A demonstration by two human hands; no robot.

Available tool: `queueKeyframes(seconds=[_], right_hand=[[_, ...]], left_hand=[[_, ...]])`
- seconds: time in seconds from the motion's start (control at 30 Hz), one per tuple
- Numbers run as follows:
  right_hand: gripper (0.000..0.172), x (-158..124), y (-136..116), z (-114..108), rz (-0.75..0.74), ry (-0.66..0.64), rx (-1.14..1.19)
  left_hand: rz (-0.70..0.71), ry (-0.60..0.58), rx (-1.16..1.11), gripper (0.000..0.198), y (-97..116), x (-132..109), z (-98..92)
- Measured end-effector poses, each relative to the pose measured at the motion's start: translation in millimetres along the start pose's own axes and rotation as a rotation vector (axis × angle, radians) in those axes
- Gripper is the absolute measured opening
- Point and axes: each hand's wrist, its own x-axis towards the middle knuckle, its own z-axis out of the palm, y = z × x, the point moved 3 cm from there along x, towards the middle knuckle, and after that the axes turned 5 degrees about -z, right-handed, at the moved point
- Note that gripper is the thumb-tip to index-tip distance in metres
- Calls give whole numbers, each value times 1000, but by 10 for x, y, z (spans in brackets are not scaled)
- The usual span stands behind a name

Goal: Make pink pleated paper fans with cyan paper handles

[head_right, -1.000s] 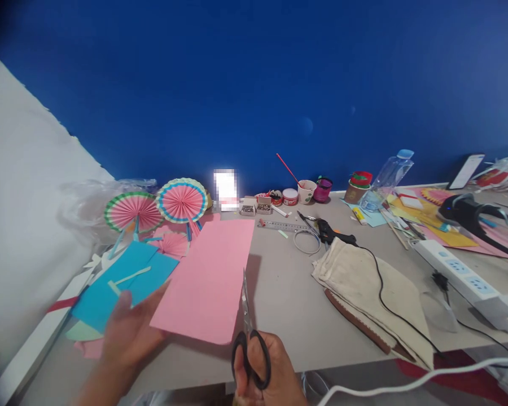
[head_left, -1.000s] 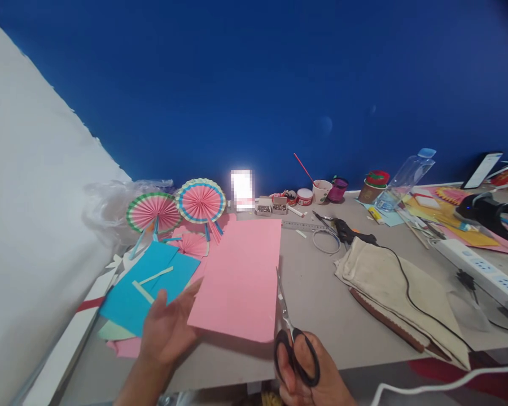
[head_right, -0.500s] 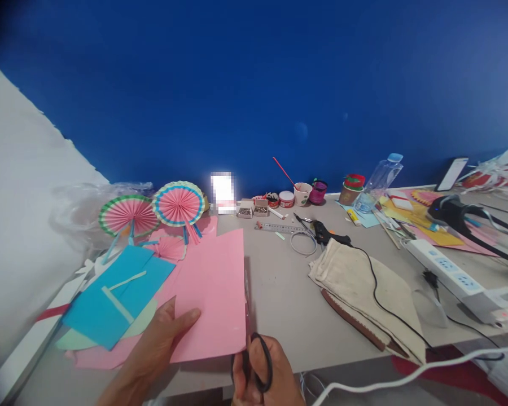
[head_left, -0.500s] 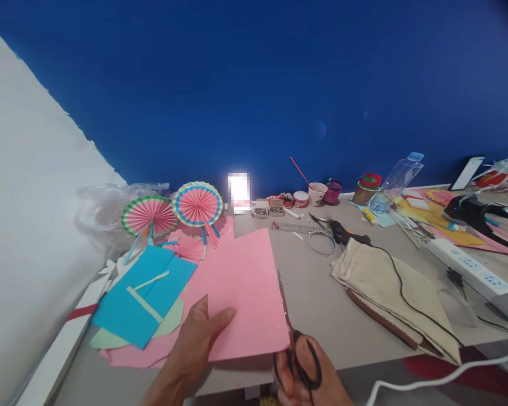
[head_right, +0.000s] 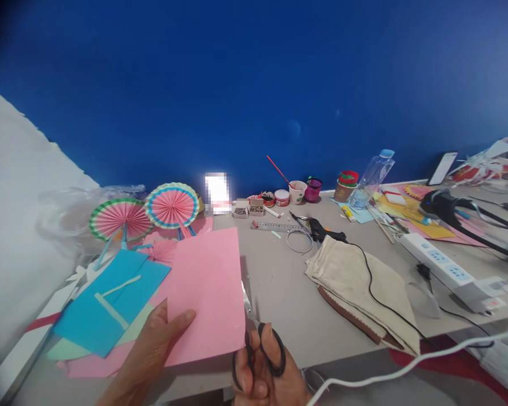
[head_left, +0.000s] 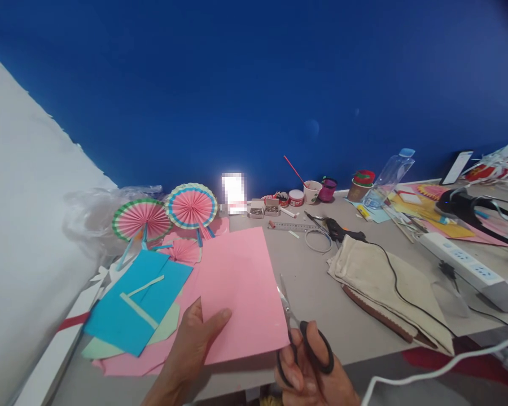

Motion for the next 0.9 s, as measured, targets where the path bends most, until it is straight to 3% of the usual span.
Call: queueKeyframes(seconds=[0.3,0.67,0.9], right_hand=[[52,41,18,-4,-64,27,-3],[51,-32,30,-84,-45,43,-52],[44,-53,83,12,-42,118,47]], left_hand=[[-60,-24,-22,87,-90,-63,40],[-29,-10,150,58,-30,-29,-12],[-11,54,62,56,-31,-110,64]])
